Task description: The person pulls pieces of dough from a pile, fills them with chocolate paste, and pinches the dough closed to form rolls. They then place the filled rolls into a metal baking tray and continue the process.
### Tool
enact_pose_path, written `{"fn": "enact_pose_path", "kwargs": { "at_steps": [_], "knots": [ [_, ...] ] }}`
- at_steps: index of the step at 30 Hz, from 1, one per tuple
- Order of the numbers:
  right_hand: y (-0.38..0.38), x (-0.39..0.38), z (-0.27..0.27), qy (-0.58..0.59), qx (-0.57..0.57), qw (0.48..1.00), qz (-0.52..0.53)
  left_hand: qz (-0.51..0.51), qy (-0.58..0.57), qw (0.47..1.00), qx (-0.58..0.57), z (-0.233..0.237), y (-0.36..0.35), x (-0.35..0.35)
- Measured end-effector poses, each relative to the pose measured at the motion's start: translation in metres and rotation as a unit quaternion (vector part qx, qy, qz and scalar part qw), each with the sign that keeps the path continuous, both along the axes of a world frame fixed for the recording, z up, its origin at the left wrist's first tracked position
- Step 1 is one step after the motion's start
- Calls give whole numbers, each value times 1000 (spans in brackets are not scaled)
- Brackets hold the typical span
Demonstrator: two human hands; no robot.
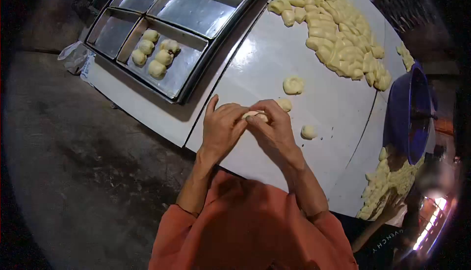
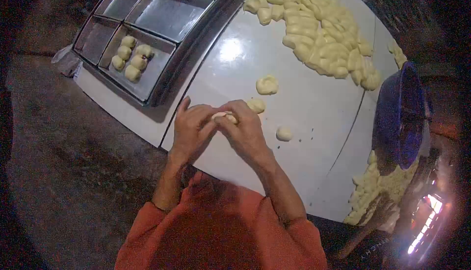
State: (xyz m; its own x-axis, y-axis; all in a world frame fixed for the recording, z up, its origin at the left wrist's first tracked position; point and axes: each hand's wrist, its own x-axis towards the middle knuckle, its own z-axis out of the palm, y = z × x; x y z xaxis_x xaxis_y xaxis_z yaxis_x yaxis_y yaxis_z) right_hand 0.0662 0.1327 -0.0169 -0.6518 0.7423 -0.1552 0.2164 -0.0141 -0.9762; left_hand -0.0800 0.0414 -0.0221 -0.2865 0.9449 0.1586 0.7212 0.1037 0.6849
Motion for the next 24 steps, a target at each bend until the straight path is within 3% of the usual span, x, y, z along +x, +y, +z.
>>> {"fn": "enact_pose_path", "kwargs": {
  "at_steps": [1,4,8,9,12,13,16,19,22,24],
  "knots": [
    [2,0,1,-17,84,996,3,-4,-15,1000,-23,8,1,-1],
    [-3,0,11,14,-212,976,-38,7,35,999,7,-2,-1,4],
    [16,23,34,124,-338,933,29,16,87,996,-6,-10,-3,9],
    [19,31,35,216,-414,884,35,24,100,995,-16,-15,-2,10],
    [20,44,45,315,-353,880,-51,32,84,995,-53,-12,-2,12],
    [24,48,44,291,-336,894,-62,25,61,996,-56,-9,-3,11],
    [27,40,44,289,-392,861,-144,30,38,998,-32,16,0,17],
    [18,44,28,214,-373,896,-109,-28,-146,989,-30,40,7,21],
    [3,39,32,180,-351,911,-123,16,-373,924,-84,55,18,33],
    [1,40,30,166,-315,924,-142,43,-424,897,-118,52,16,33]
  ]
}}
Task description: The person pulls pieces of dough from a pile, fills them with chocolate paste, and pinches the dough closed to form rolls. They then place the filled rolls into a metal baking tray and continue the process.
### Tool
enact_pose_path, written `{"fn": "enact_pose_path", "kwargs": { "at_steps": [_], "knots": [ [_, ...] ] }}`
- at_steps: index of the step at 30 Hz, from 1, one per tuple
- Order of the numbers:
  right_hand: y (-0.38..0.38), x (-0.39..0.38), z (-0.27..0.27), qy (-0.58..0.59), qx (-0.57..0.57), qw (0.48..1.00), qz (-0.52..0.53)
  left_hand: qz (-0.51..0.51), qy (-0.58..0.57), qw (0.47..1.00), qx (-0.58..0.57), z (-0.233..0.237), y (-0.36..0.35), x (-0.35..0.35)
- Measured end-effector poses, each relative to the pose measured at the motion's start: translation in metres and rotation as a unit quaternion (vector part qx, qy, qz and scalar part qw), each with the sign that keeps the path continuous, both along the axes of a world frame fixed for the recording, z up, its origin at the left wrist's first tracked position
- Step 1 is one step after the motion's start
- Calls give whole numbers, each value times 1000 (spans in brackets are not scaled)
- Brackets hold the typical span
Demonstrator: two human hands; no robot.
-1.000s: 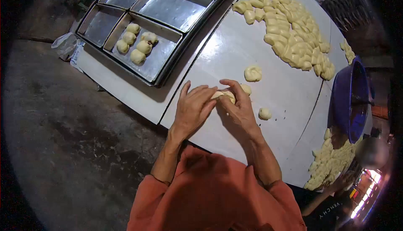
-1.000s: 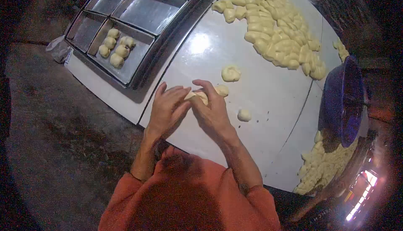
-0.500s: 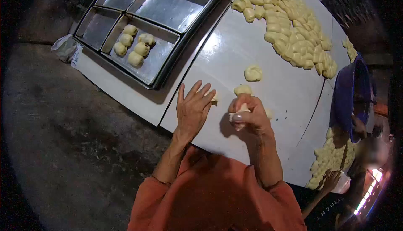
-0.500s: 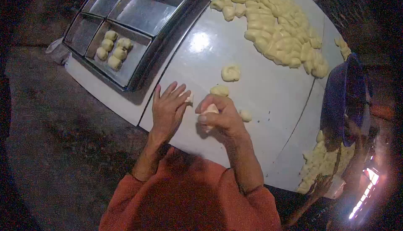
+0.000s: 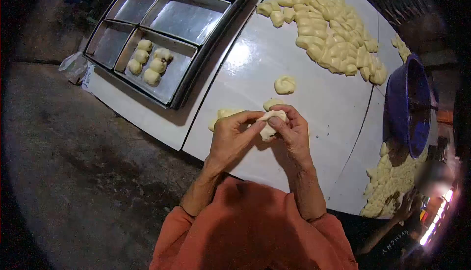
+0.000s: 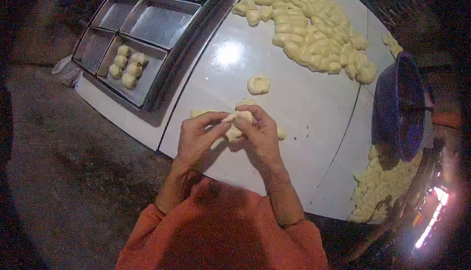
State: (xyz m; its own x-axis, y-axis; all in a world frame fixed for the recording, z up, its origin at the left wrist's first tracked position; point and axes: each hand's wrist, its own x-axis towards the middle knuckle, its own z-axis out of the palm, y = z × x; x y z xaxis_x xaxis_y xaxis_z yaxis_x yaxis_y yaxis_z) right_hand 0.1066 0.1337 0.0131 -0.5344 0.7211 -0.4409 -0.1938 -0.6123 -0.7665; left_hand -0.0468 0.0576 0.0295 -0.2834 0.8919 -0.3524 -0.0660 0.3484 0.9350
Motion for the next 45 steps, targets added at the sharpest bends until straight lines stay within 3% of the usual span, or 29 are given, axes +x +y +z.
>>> {"fn": "enact_pose_path", "kwargs": {
  "at_steps": [1,4,6,8,12,14,16,21,22,24,25,27,28,30,32,34,36,37,38,40,42,44,45],
  "knots": [
    [4,6,3,-93,33,994,35,7,-30,999,-21,-4,-1,3],
    [-5,4,-9,-117,211,970,-40,44,-75,996,19,-18,-1,14],
    [-1,9,-8,-120,227,966,-42,75,-92,992,50,-19,0,21],
    [-3,13,6,-72,99,991,-54,108,-108,985,80,-19,2,29],
    [-9,8,24,7,95,991,-91,64,97,943,312,-17,19,40],
    [-8,13,27,73,52,994,-65,9,66,951,302,-25,23,56],
    [-11,18,24,186,-30,980,-69,53,-36,948,310,-35,23,79],
    [-8,32,27,186,-54,977,-90,-3,-125,961,245,-53,14,88],
    [-7,34,25,162,-28,980,-115,-24,-107,967,231,-53,5,78],
    [-6,32,35,-39,109,985,-127,-16,-84,981,176,-49,-15,55],
    [-6,35,30,-146,189,968,-75,13,-79,988,135,-47,-24,43],
    [-5,44,12,-349,335,874,41,135,-22,983,126,-45,-36,14],
    [-8,42,7,-379,391,835,72,214,-66,967,123,-33,-36,5],
    [-19,27,-5,-427,499,742,131,225,9,966,129,-26,-39,-16],
    [-31,17,-26,-430,573,684,139,219,83,959,161,-23,-40,-25],
    [-35,17,-26,-391,575,701,159,199,65,967,147,-19,-40,-23],
    [-29,27,-24,-252,310,901,167,181,55,972,137,-21,-40,-17],
    [-25,36,-22,-169,160,959,161,181,57,973,132,-24,-40,-15],
    [-19,45,-15,-108,95,984,104,185,60,973,125,-24,-41,-13],
    [4,67,11,19,-29,999,-14,192,66,972,116,-24,-40,-8],
    [29,90,31,22,9,989,-149,182,89,974,101,-22,-42,-9],
    [59,140,25,38,86,976,-199,214,60,972,73,-14,-41,-7],
    [77,170,23,42,117,968,-219,197,143,967,79,-26,-45,-15]
  ]
}}
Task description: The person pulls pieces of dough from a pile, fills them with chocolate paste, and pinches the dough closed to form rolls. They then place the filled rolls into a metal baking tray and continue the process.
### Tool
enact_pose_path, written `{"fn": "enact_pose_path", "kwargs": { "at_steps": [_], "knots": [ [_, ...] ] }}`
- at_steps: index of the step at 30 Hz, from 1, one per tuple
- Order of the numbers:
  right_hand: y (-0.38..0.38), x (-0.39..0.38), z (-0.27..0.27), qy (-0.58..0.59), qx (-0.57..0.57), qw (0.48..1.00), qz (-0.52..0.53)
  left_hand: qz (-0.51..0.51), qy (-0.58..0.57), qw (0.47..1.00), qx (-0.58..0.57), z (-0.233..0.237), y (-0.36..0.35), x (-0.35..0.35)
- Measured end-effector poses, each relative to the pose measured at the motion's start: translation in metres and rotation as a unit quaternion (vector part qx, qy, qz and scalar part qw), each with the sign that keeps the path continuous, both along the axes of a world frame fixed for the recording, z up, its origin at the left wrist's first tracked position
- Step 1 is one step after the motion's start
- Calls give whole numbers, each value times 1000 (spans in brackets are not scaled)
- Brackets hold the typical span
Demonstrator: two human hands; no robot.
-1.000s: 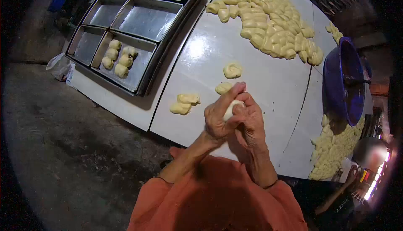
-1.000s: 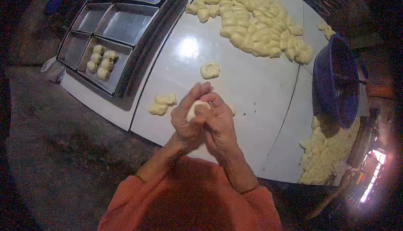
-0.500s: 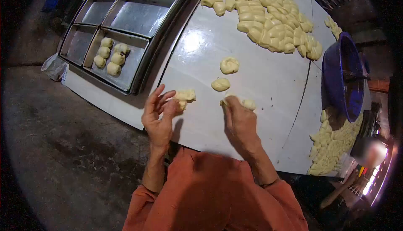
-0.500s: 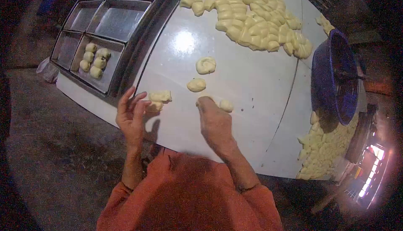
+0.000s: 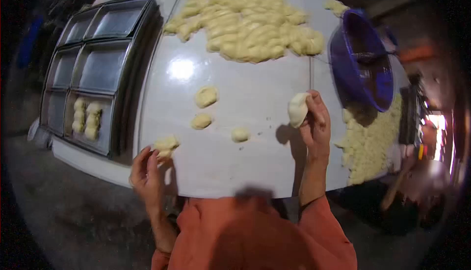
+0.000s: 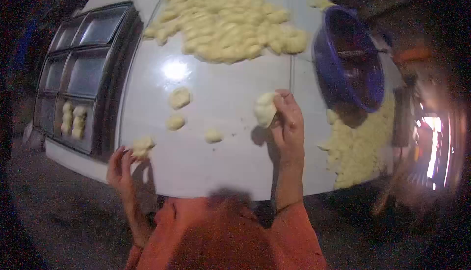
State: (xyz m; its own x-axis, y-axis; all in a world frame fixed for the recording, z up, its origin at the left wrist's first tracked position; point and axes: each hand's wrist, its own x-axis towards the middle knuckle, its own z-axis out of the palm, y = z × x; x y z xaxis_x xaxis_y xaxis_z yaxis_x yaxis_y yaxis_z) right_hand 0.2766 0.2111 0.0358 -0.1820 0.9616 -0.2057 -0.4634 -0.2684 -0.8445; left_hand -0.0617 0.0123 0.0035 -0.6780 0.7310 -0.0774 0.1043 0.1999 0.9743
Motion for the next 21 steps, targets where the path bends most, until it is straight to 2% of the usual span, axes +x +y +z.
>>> {"fn": "enact_pose_path", "kwargs": {
  "at_steps": [1,3,5,6,7,8,10,11,14,15,17,18,21],
  "knots": [
    [19,30,4,0,32,999,-21,-4,-42,999,7,7,3,0],
    [47,77,19,-61,113,985,-112,2,9,1000,18,-7,-2,-7],
    [70,122,29,-89,190,964,-163,3,12,1000,-2,-13,-9,-14],
    [78,134,44,-177,181,943,-218,-1,20,1000,-1,-13,-12,-15],
    [86,150,56,-244,209,927,-196,5,36,999,-8,-13,-13,-17],
    [99,180,49,-307,207,895,-250,4,71,997,-36,-10,-15,-18],
    [126,188,78,-489,161,831,-210,16,84,996,-27,0,-8,-13],
    [137,200,75,-494,212,828,-159,37,77,994,-63,5,-15,-14],
    [199,259,37,-628,239,741,21,37,98,990,-97,12,-28,-18],
    [218,266,34,-588,91,802,53,40,89,991,-94,11,-28,-17],
    [270,322,-13,-657,61,743,113,55,99,989,-97,3,-35,-15],
    [293,359,-38,-606,64,769,193,51,87,991,-88,-1,-41,-14],
    [303,393,-66,-537,50,801,261,55,47,993,-93,-11,-49,-15]
  ]
}}
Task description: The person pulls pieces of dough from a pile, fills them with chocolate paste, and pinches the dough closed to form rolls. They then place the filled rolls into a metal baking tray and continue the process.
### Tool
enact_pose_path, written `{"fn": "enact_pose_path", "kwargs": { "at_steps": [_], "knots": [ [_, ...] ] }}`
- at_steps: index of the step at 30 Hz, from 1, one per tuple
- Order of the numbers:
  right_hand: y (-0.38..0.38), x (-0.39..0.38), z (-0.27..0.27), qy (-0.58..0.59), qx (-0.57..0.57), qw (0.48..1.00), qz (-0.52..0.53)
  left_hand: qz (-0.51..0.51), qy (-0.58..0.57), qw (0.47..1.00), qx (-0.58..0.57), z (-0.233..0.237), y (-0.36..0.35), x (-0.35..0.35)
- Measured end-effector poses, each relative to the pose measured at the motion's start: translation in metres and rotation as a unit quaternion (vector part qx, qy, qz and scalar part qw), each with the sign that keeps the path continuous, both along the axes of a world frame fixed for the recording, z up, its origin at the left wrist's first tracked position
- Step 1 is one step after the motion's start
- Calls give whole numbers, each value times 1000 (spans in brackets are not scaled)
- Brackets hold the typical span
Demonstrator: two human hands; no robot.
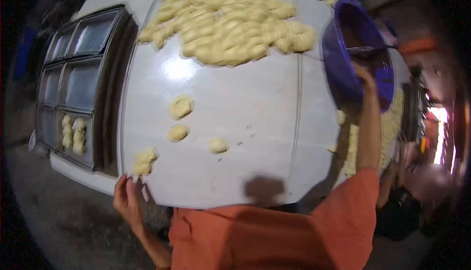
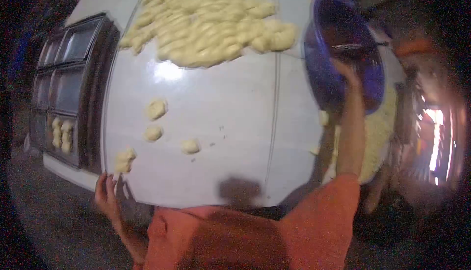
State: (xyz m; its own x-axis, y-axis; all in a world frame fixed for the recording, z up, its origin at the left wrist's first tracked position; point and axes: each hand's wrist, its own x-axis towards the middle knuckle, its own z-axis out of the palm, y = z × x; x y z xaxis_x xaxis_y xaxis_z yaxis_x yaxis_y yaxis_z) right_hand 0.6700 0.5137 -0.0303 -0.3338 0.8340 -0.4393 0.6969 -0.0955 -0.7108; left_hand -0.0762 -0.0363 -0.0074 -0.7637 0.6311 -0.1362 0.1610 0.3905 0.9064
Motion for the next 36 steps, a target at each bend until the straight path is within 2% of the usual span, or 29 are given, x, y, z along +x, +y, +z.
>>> {"fn": "enact_pose_path", "kwargs": {
  "at_steps": [2,3,4,6,8,11,13,15,18,20,22,23,24,26,28,31,34,35,36],
  "knots": [
    [2,22,-33,129,-35,991,19,-24,-7,998,-52,2,5,-1],
    [7,37,-61,244,-74,966,31,-30,1,999,-45,0,8,1],
    [-4,-1,-32,109,-42,993,22,-34,10,999,-41,4,10,0],
    [-31,-93,39,-171,-23,985,27,-44,26,998,-45,2,13,-4],
    [-43,-95,40,-210,-10,977,-21,-58,30,996,-56,-1,18,-6],
    [-54,-112,60,-128,-34,989,-69,-79,22,995,-56,6,35,3],
    [-83,-141,98,52,-22,985,-160,-100,31,991,-78,28,57,19],
    [-110,-180,131,201,10,945,-257,-136,7,989,-59,29,72,29],
    [-121,-188,137,341,54,895,-282,-184,-15,983,0,13,92,43],
    [-149,-228,147,368,87,879,-290,-234,-58,970,21,13,117,62],
    [-183,-278,152,400,109,857,-306,-299,-160,938,69,21,144,87],
    [-185,-276,128,476,62,846,-232,-288,-261,920,47,39,156,106],
    [-202,-303,121,488,70,838,-236,-270,-360,893,25,56,166,125],
    [-234,-347,106,531,-15,824,-196,-341,-409,845,53,48,183,142],
    [-261,-396,87,600,-98,770,-194,-304,-505,803,82,50,188,159],
    [-294,-460,71,622,-165,733,-219,-292,-588,746,111,53,184,150],
    [-305,-478,55,614,-209,738,-186,-236,-553,788,128,37,173,129],
    [-311,-481,55,586,-198,765,-182,-195,-574,781,149,26,169,123],
    [-317,-484,56,556,-187,790,-177,-176,-555,798,155,22,165,116]
  ]
}}
